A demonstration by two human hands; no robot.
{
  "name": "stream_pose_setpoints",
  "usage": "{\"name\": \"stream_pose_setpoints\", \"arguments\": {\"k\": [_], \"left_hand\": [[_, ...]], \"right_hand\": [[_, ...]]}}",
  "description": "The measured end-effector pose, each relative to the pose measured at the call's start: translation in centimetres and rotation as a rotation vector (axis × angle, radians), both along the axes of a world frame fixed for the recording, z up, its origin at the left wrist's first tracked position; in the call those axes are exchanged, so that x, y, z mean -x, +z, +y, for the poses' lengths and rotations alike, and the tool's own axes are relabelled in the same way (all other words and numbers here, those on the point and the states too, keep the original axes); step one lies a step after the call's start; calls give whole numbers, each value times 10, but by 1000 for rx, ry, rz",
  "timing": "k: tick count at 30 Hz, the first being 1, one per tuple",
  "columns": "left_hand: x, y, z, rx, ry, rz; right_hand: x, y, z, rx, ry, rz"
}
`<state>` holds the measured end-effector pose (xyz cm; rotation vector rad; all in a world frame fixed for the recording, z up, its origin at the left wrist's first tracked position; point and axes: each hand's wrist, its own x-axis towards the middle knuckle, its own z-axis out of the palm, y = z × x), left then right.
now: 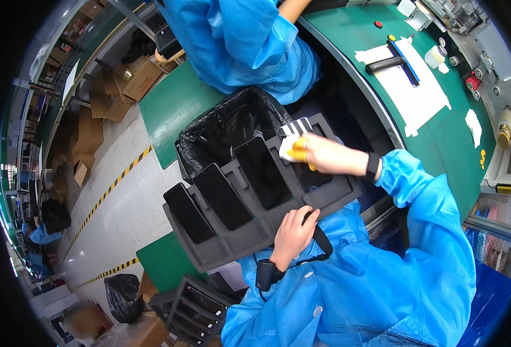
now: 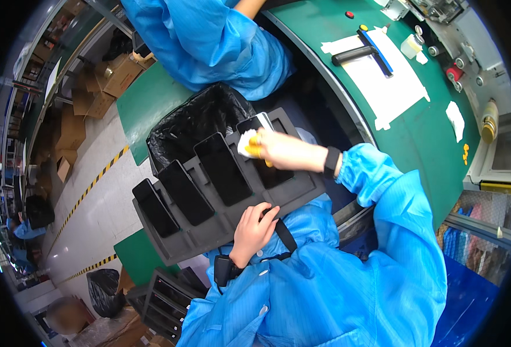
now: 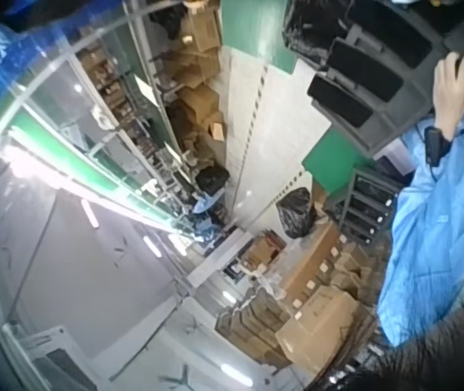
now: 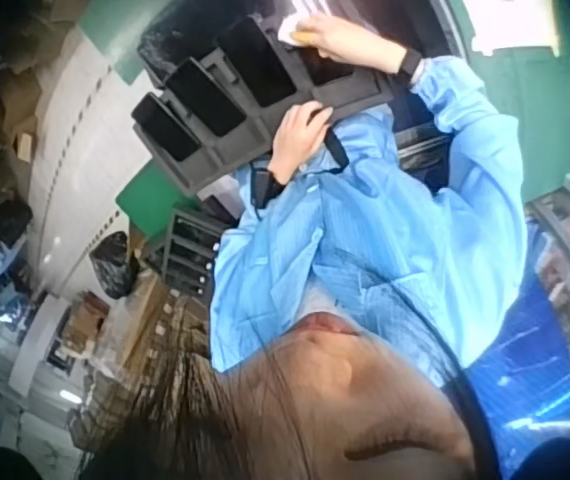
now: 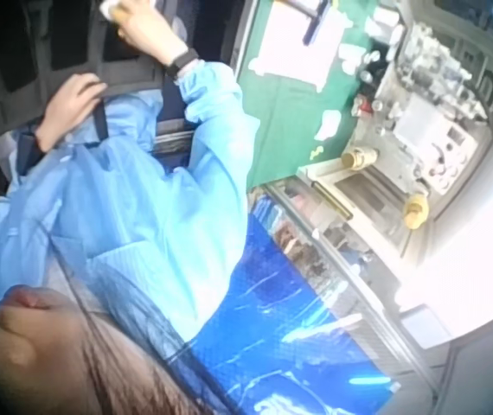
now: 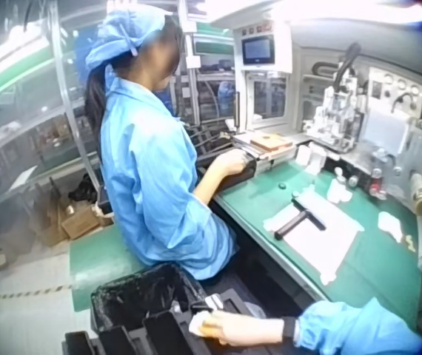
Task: Cleaning multiple smartphone screens inside a foam tray using a cloth and cleaning solution.
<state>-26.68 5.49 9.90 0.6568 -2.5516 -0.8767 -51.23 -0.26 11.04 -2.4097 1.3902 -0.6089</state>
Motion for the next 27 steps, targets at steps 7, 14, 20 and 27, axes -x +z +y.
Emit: {"name": "stream_pose_setpoints", "arguments": {"k": [7,14,20,27], "left_hand": [[0,-2,0,40,8,66],[-1,2,3,31,15,42],[0,-4,3,36,13,46],[1,-2,3,62,36,69]], "right_hand": [[0,16,64,-205,84,-52],[20,39,-36,106,-238,-63],[3,-1,-2,-232,-7,-83],[18,19,74,-231,149,-76]]}}
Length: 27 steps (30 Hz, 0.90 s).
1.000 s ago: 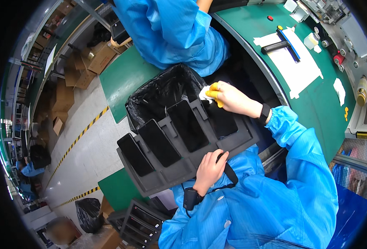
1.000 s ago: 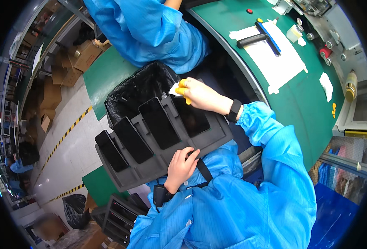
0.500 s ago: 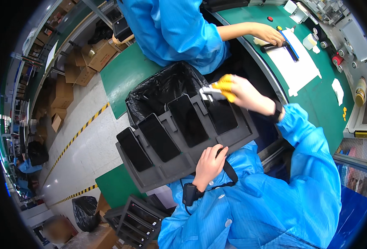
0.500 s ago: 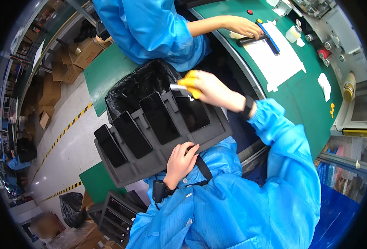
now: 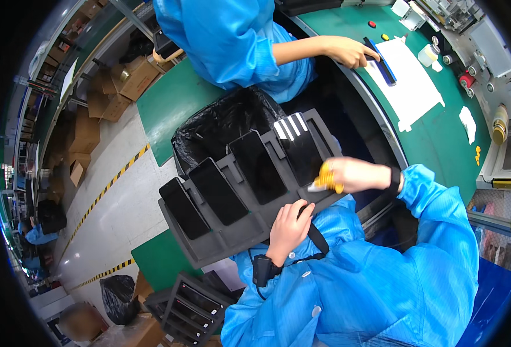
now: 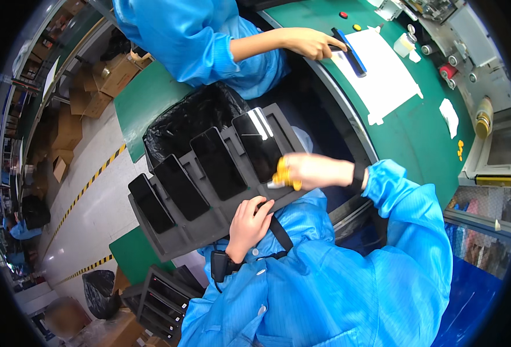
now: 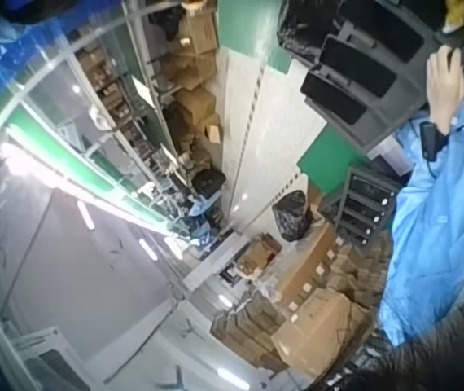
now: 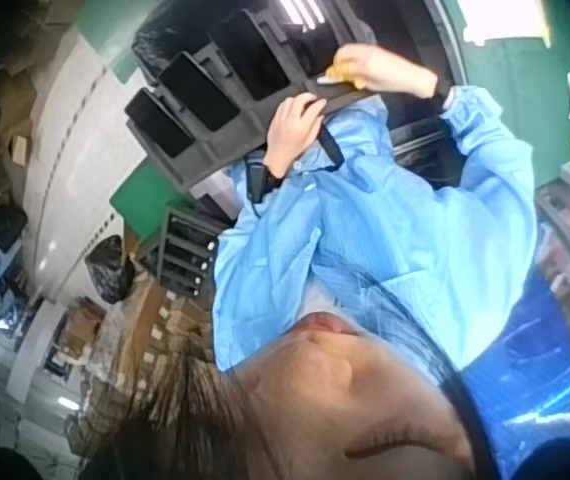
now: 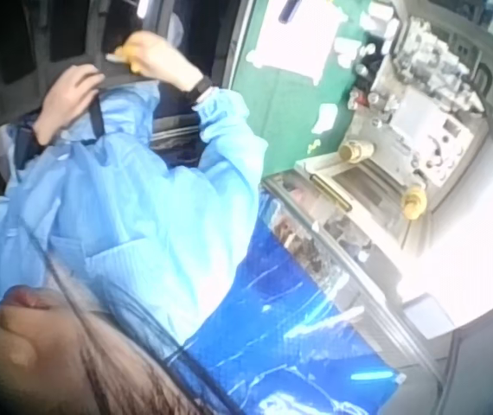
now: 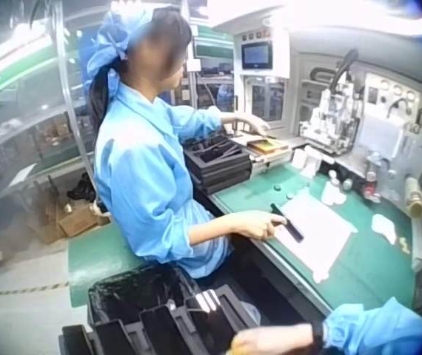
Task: Cleaning multiple smartphone screens inside a foam tray using a cloth and cleaning solution.
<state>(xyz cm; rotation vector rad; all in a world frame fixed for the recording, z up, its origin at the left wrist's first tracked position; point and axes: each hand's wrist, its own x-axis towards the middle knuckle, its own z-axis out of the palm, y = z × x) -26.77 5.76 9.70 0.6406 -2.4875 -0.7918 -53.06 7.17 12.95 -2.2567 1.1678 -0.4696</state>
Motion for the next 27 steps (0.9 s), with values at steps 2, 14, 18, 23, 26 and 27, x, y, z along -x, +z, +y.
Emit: {"name": "stream_pose_setpoints", "arguments": {"k": [2,14,18,23,26,27], "left_hand": [[-1,-3,0,9,9,3],[-1,-3,3,23,14,1],[1,-5,2,-4,-5,-18],[1,-5,3,15,13,17],[3,-6,2,30,12,16],[3,-6,1,16,5,24]], "right_hand": [[22,7,-32,265,-213,11],[-7,-25,-23,13,-186,-58],[-5,-21,22,46,15,56],[-18,6,-13,192,-290,-79],[-32,-7,-23,-19,-168,32],[-30,-18,-19,68,-90,71]]}}
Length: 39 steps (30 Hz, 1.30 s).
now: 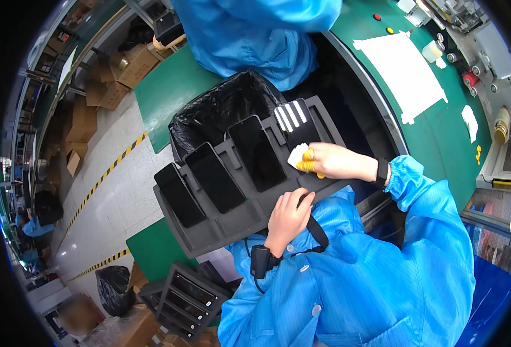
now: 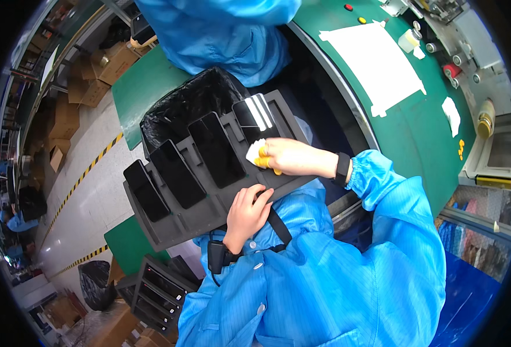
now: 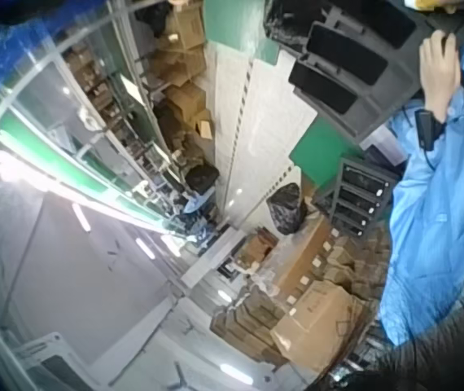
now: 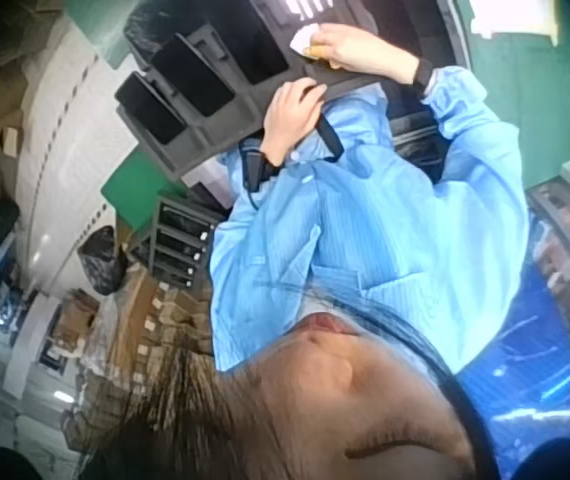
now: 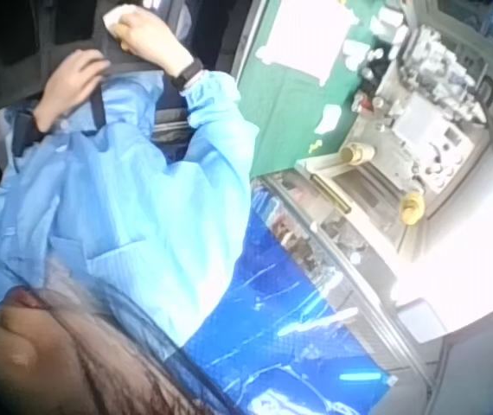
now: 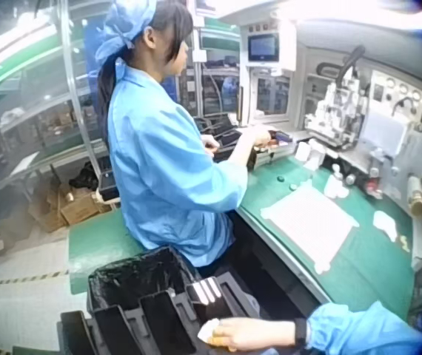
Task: Cleaning multiple smartphone screens inside a foam tray using a cloth and cleaning solution.
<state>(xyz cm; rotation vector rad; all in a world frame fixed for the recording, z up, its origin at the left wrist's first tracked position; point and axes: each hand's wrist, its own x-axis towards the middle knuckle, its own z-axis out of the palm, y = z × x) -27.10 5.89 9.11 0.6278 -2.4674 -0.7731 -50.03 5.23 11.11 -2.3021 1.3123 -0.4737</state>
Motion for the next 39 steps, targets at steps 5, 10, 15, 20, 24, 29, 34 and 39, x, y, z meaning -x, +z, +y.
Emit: {"name": "stream_pose_setpoints", "arguments": {"k": [5,10,15,20,24,29,34,39], "left_hand": [[-3,1,1,20,17,-4],[-8,5,-1,-28,22,-6],[-40,18,-1,22,64,-36],[-68,5,-2,10,160,-16],[-72,0,-5,60,161,29],[-73,-3,-6,57,147,62],[-73,-5,-7,51,156,84],[-72,-5,-5,67,169,99]], "right_hand": [[11,-6,21,-115,164,53],[19,43,9,76,-107,-106],[6,58,-62,188,-391,-245],[-35,14,-139,276,-251,-131],[-60,5,-133,134,-47,-50],[-81,-4,-76,-25,265,-34],[-80,24,-66,-53,252,-24],[-73,21,-133,166,-117,-48]]}}
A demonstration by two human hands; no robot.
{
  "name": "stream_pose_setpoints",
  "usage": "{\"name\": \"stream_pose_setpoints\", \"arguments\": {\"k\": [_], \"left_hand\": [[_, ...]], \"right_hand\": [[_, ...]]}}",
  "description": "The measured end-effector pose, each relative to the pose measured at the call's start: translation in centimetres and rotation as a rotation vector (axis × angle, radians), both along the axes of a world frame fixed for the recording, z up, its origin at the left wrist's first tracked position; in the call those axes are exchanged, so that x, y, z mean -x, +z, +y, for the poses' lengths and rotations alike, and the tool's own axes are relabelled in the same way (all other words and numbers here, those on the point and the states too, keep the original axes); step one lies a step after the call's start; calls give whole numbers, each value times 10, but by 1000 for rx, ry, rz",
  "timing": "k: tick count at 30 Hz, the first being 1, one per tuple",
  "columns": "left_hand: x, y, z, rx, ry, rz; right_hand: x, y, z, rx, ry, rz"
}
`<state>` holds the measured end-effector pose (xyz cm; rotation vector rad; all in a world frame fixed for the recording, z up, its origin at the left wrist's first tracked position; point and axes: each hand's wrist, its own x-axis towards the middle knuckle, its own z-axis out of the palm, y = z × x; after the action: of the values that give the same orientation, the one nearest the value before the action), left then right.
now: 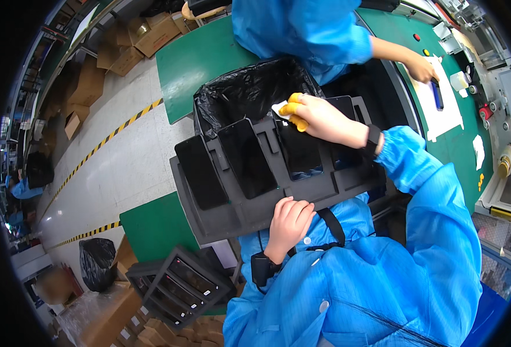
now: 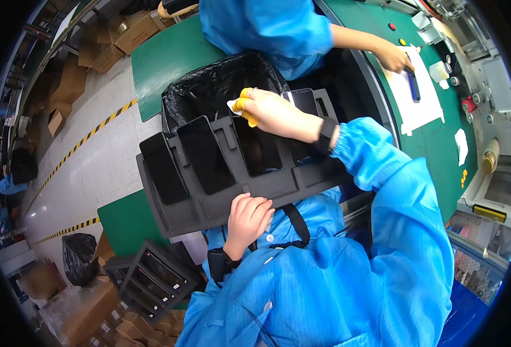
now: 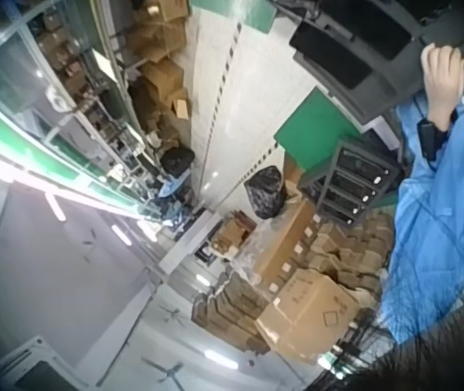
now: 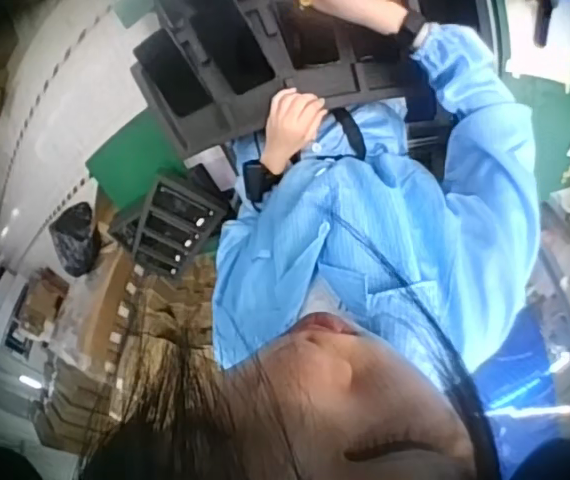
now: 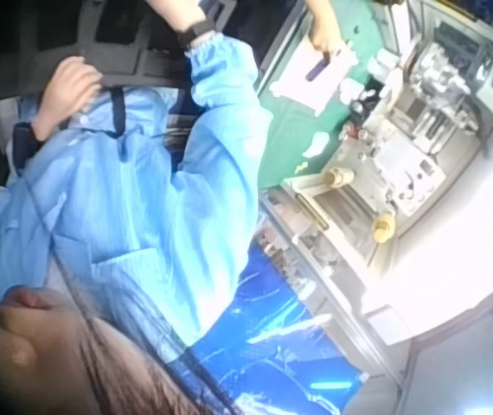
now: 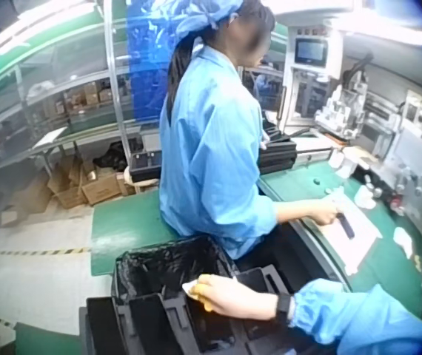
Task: Cleaning multiple smartphone screens inside a foam tray using a cloth and cleaning solution.
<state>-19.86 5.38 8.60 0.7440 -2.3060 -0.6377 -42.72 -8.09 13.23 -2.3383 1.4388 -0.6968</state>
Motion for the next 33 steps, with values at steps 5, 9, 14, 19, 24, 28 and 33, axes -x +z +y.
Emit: {"name": "stream_pose_setpoints", "arguments": {"k": [5,9,14,19,24,28,33], "left_hand": [[-1,-2,0,-7,-16,-18],[0,-3,0,1,-30,-8],[1,1,1,-6,4,7],[3,1,0,-10,5,-5],[3,1,0,-9,2,-16],[3,-1,0,-8,4,-32],[4,1,1,5,6,-30]], "right_hand": [[-24,-21,49,-132,271,-39],[-22,-25,100,-310,393,-12],[20,4,26,-44,-16,-62],[-1,-20,-16,37,-1,-53],[-34,-31,49,-5,221,-41],[-18,-18,76,-224,286,-122],[40,-4,2,70,-97,-29]]}}
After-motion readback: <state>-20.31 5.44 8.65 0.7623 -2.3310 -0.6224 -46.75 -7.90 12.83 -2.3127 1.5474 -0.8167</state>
